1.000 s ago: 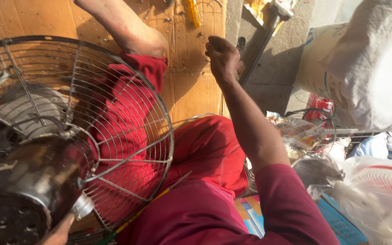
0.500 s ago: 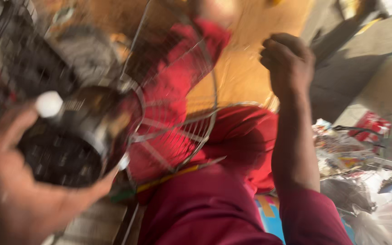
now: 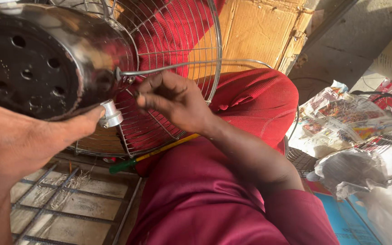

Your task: The person repairs an electric fan while seated on the ground with it on their lap. They manipulate the oscillator knob and gear assembly by hand, unscrew parts using a screwdriver, reposition the motor housing, and route and attach the wiring around the housing and guard.

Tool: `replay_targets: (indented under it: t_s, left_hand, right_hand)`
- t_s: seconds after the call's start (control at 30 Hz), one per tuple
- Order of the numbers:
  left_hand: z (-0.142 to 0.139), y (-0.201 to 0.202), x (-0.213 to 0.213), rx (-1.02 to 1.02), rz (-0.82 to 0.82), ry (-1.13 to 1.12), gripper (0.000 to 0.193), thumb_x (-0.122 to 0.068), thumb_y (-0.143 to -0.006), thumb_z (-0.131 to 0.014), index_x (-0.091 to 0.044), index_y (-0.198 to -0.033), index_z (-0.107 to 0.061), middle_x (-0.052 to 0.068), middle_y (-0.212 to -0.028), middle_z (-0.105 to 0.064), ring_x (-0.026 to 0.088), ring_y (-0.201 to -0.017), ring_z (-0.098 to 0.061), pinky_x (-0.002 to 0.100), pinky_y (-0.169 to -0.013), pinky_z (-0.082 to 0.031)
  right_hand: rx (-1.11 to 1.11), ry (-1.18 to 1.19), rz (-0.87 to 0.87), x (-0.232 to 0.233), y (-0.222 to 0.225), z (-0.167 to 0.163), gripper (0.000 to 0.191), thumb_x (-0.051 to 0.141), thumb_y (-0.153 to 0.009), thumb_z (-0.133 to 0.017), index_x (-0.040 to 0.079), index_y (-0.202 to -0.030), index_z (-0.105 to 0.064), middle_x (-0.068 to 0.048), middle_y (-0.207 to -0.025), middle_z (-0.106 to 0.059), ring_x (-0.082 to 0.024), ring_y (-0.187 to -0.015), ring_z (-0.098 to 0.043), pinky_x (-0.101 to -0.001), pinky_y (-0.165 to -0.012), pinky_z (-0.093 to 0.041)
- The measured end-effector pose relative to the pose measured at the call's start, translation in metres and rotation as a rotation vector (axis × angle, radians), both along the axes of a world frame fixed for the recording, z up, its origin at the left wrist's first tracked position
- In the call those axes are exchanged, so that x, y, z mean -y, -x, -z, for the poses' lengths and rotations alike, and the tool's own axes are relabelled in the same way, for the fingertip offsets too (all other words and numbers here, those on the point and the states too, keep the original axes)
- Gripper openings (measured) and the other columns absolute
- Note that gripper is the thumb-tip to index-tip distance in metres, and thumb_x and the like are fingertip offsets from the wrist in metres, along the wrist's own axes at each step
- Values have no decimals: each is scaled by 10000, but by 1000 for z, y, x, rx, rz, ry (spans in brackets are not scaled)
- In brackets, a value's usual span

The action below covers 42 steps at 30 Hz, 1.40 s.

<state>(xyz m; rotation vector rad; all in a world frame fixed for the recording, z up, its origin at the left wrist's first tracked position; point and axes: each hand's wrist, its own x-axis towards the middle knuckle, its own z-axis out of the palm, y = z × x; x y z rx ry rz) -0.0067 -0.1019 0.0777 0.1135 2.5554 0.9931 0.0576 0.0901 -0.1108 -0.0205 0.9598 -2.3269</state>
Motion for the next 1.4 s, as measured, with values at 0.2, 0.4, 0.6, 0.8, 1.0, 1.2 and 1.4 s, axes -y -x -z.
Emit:
replay_targets:
  t_s: [0.2, 0.4, 0.6, 0.8, 1.0, 1.2, 1.4]
  left_hand:
    - [-2, 2, -3, 27, -60, -115, 754, 26, -720, -860, 69, -1367, -473, 149, -1293, -662, 204, -1120, -725, 310, -950, -625]
    - [-1, 0, -4, 82, -135, -184, 809, 17, -697, -857, 65, -1386, -435, 140, -1323, -658, 196, -1158, -719, 312, -981, -629]
    - [4, -3, 1, 4, -81, -144, 834, 2, -732, -873, 63, -1418, -404, 155, -1372, -639, 216, -1178, -715, 321, -997, -619]
    - [0, -4, 0, 44, -94, -132, 803, 7, -715, -874, 72, -1384, -435, 161, -1333, -652, 222, -1160, -722, 322, -955, -631]
    - [5, 0, -2, 124, -181, -230, 807, 14, -672, -865, 58, -1364, -451, 145, -1304, -659, 197, -1123, -724, 303, -913, -638]
    - [-3, -2, 1, 33, -130, -207, 823, 12, -677, -886, 84, -1350, -418, 159, -1312, -641, 202, -1137, -724, 298, -937, -643]
    - [-1, -1, -3, 73, -154, -230, 809, 43, -694, -881, 85, -1365, -431, 168, -1323, -653, 220, -1136, -735, 320, -942, -634]
  right_hand:
    - [41, -161, 204, 31, -6, 6, 208, 45, -1023, -695, -35, -1214, -678, -59, -1108, -720, -114, -1024, -688, -293, -960, -612]
    - [-29, -333, 210, 33, -4, 2, 210, 83, -1014, -721, 7, -1209, -727, -51, -1069, -738, -100, -978, -700, -259, -899, -622]
    - [-75, -350, 245, 33, 0, -6, 202, 97, -1014, -727, 22, -1200, -740, -53, -1078, -735, -95, -993, -714, -260, -904, -644]
    - [-121, -393, 260, 33, 5, -15, 197, 77, -1002, -738, 39, -1194, -748, -65, -1114, -756, -104, -1017, -722, -262, -920, -639]
    - [-348, -660, 262, 32, 7, -21, 252, 77, -975, -738, 60, -1226, -745, -55, -1077, -756, -101, -988, -730, -241, -918, -639]
    - [-88, -509, 221, 34, 6, -24, 208, 85, -988, -746, 42, -1191, -756, -53, -1045, -743, -91, -969, -731, -243, -870, -655]
    - [-27, -509, 228, 35, 5, -24, 187, 116, -1012, -718, 14, -1164, -757, -72, -1010, -781, -94, -911, -748, -244, -814, -664]
